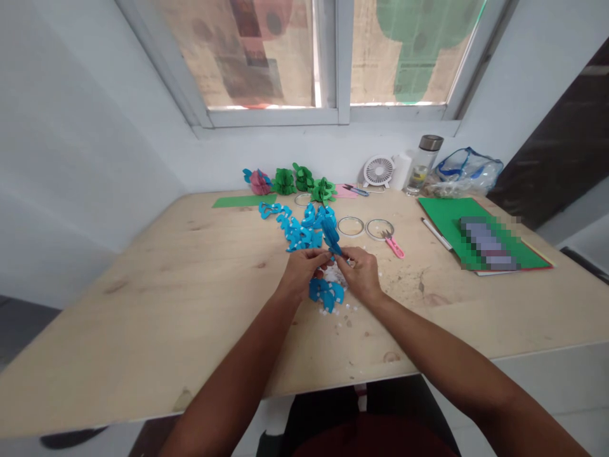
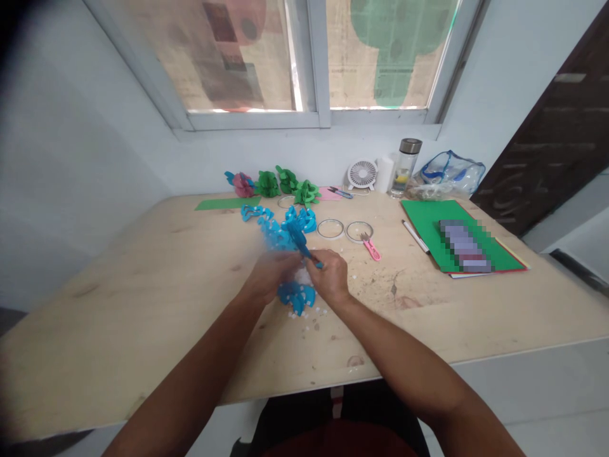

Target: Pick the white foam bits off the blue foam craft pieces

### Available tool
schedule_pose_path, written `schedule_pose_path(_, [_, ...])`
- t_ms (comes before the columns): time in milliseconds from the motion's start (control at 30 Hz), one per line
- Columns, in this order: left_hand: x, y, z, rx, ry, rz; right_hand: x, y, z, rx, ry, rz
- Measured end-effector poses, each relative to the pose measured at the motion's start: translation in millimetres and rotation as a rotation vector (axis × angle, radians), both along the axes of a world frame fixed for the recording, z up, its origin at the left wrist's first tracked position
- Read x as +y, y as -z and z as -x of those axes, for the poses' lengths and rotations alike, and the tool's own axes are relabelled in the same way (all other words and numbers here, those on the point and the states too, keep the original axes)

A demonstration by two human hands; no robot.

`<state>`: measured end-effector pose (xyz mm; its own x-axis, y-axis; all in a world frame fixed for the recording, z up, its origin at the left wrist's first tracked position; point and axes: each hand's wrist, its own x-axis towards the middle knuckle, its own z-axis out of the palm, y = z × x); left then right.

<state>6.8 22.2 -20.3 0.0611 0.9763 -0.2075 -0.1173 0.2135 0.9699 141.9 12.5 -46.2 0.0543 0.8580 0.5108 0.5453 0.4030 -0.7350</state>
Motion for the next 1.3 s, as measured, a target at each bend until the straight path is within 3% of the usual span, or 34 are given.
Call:
schedule_pose_path(333, [-3,-1.8,-6,-0.022,-0.072,-0.032,-1,2.0,1,-0.209,0.019,-0.066])
schedule_pose_path(733, [-5,-9.1,-5,0.117,-0.098,-0.097,2,2.8,1,0.211,-0.051,0.149])
schedule_pose_path(1300, [-3,-5.9,0,0.244,-0.024,-0.144,0,3.8,1,0.142,-0.032,0.129])
